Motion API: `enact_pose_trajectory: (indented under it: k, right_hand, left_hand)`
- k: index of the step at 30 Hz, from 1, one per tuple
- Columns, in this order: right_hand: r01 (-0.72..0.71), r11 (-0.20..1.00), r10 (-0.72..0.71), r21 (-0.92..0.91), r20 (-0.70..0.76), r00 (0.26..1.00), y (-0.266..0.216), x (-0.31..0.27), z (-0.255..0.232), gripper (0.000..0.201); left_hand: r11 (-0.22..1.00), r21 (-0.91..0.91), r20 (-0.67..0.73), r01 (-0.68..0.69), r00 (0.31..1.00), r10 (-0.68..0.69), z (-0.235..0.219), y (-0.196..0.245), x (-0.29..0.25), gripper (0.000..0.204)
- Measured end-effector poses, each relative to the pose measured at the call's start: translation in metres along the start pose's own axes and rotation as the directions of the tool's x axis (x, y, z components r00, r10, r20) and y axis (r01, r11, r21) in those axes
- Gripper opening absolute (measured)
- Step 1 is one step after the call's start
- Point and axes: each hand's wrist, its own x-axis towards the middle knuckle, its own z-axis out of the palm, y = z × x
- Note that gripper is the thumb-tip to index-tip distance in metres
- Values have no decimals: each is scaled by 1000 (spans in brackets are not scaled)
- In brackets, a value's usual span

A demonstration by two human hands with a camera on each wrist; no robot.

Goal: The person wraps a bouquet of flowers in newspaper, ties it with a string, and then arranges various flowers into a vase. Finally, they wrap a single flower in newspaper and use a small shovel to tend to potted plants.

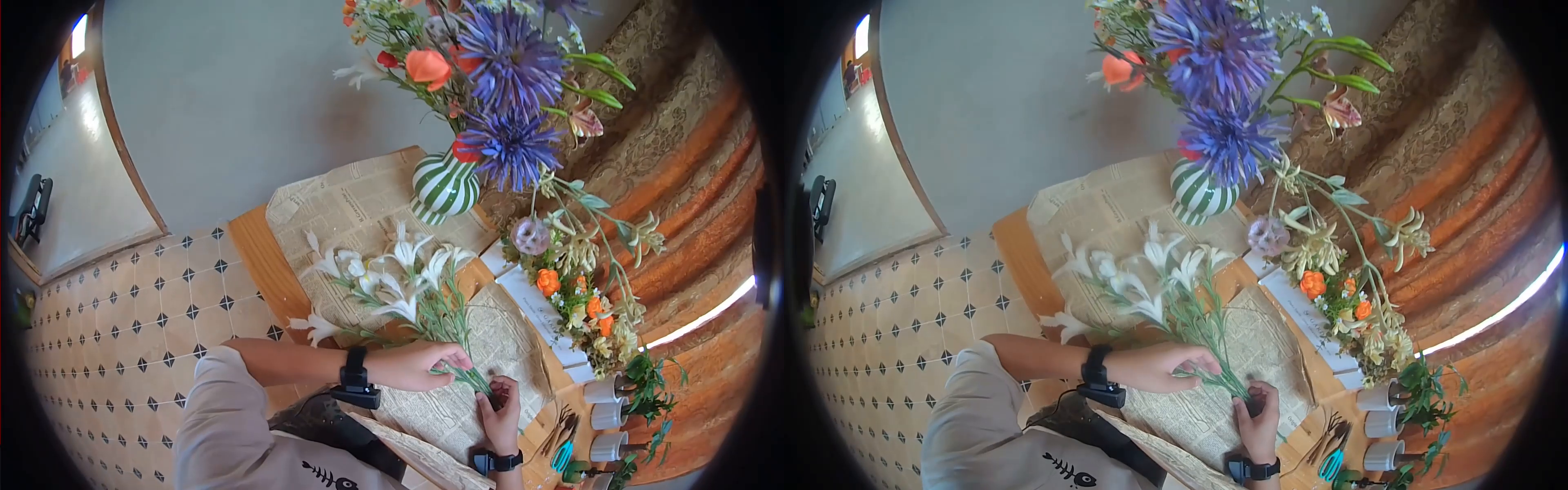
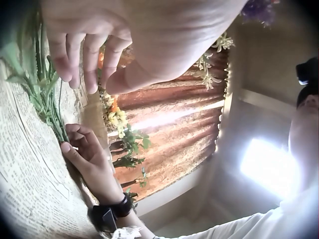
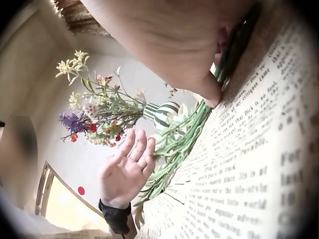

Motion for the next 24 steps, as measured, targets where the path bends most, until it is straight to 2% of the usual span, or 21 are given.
enact_pose_trajectory:
  k: [2,4,5,7,10,11,12,14,15,17,18,20,21,24]
  right_hand:
    - [-26,997,28,76,-24,999,2,2,0,40]
    - [63,996,-61,-70,34,998,12,0,-2,38]
    - [64,996,-62,-70,28,998,14,-2,0,38]
    - [30,999,-31,12,51,998,17,-1,-2,37]
    - [30,1000,-30,-1,92,995,23,0,-6,36]
    - [33,999,-32,-9,98,995,23,-1,-6,36]
    - [30,999,-28,-15,103,994,23,-1,-6,37]
    - [25,999,-22,-26,113,993,24,0,-9,37]
    - [-6,1000,6,-3,134,991,26,1,-11,38]
    - [-36,999,32,20,155,987,24,1,-10,39]
    - [-73,995,61,70,167,984,21,1,-10,40]
    - [-104,988,83,114,173,981,20,4,-11,41]
    - [-89,992,71,95,173,982,26,3,-11,42]
    - [-66,994,51,87,164,985,33,2,-10,43]
  left_hand:
    - [999,-28,-27,-22,999,21,-3,-5,-2,38]
    - [999,-42,-80,24,996,-27,-7,-7,-5,40]
    - [999,-39,-76,21,997,-24,-6,-13,-9,40]
    - [999,-11,-80,52,995,-53,-3,-26,-13,42]
    - [996,-91,-94,-4,996,-5,-1,15,-29,44]
    - [980,-181,-122,-78,991,57,1,18,-30,47]
    - [979,-185,-130,-86,990,62,-4,26,-35,47]
    - [944,-216,-226,-249,954,200,-27,69,-46,40]
    - [943,-220,-228,-250,953,200,-44,73,-47,40]
    - [918,-169,-369,-360,886,280,-76,77,-46,41]
    - [917,-167,-369,-363,885,283,-90,76,-45,41]
    - [913,-188,-549,-363,809,209,-116,68,-38,32]
    - [886,-212,-587,-412,779,221,-126,64,-34,25]
    - [889,-243,-592,-387,785,180,-145,81,-37,23]
